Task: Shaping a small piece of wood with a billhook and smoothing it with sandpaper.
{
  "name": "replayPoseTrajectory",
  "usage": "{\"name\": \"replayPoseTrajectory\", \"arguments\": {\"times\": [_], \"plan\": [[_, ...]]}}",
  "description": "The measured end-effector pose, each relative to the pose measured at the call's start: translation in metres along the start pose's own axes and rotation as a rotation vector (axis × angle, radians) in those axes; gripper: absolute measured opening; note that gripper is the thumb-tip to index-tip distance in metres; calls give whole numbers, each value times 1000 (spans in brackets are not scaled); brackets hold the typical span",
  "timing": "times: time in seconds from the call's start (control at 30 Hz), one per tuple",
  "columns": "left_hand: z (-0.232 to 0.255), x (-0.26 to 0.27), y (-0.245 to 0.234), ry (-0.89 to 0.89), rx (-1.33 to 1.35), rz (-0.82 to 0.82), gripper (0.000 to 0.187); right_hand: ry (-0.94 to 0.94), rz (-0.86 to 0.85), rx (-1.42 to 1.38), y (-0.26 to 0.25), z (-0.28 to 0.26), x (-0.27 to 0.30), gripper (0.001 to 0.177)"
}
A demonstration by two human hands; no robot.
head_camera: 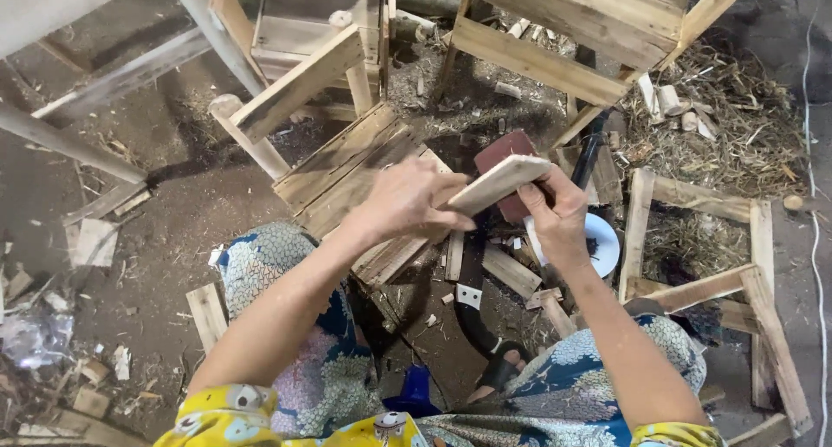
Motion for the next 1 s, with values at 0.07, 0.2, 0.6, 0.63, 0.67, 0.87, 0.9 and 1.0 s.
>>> {"name": "replayPoseTrajectory", "arguments": {"times": [0.07,0.2,0.6,0.63,0.67,0.87,0.9,1.0], "plan": [[22,1,-3,142,455,120,51,102,-62,-131,8,-7,-1,11],[1,-5,33,-4,911,195,38,366,-106,-308,8,16,-12,13],[-42,-3,-14,-104,1391,666,74,542,-2,-86,111,161,-27,23],[-54,1,-9,-146,1366,772,67,507,-3,100,112,162,-29,25],[-65,5,-5,-188,1338,877,66,470,-4,285,113,164,-33,27],[-29,16,-51,59,1184,885,39,144,-132,560,82,89,-48,76],[-28,16,-53,58,1196,872,39,158,-125,565,52,56,-45,76],[-33,14,-49,-84,1452,846,70,-63,-143,227,-35,-23,-25,32]]}}
Point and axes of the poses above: each hand's wrist, its own x-axis away from the middle knuckle, its own y-axis out of the palm, z = x × y, the point moved 4 cm from there along -x, towards the middle knuckle, and after that the axes turned 15 degrees about y, right-handed, at the moved point
